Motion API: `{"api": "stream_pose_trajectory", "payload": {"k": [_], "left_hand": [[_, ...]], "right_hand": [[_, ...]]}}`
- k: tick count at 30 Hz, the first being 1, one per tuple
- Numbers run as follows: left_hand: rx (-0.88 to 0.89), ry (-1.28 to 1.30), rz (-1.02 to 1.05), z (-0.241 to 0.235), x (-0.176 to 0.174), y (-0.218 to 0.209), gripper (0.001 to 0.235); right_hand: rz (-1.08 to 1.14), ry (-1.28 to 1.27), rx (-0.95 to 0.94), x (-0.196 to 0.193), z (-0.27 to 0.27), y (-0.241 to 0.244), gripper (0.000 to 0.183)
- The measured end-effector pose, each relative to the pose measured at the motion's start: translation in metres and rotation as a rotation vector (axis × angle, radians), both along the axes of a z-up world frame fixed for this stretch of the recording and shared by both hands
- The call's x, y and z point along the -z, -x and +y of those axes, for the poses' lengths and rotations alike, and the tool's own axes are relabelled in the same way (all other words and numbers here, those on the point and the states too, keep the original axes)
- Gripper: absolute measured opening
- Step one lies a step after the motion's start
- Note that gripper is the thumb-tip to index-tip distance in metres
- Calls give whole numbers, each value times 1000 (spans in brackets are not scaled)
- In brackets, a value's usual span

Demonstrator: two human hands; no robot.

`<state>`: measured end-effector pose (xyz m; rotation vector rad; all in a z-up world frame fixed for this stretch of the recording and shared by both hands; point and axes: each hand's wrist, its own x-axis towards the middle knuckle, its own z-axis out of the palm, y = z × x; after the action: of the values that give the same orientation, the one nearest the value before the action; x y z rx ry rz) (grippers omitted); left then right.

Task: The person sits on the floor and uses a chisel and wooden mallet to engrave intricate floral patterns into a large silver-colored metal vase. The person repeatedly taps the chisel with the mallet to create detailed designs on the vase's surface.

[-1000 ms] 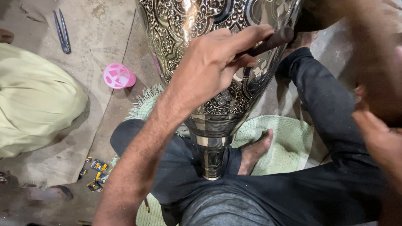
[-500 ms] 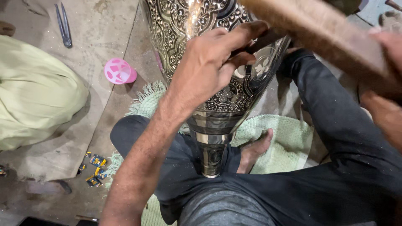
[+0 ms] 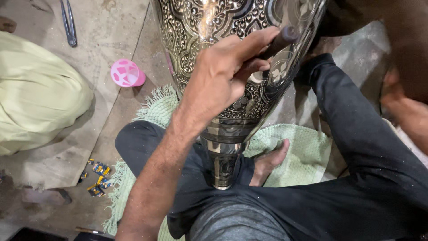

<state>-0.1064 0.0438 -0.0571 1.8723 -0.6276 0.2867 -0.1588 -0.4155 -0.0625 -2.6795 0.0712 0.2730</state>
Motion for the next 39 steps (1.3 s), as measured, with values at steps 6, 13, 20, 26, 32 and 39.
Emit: {"api": "stream_pose_trajectory", "payload": {"k": [6, 13, 20, 26, 32, 39], "left_hand": [[-69, 30, -37, -5, 3, 3, 38], [-109, 98, 14, -8, 13, 14, 36], [-205, 132, -14, -19, 26, 22, 37], [-213, 255, 66, -25, 33, 29, 40], [-321, 220, 84, -33, 32, 35, 37], [-357, 267, 47, -39, 38, 43, 43]], "right_hand": [[-77, 18, -145, -18, 21, -4, 48], [-175, 59, -396, -86, 95, -13, 48], [-191, 113, -464, -106, 135, -20, 47], [-205, 111, -499, -102, 131, -28, 47], [-215, 113, -521, -101, 126, -35, 47], [-220, 105, -523, -95, 117, -39, 46]]}}
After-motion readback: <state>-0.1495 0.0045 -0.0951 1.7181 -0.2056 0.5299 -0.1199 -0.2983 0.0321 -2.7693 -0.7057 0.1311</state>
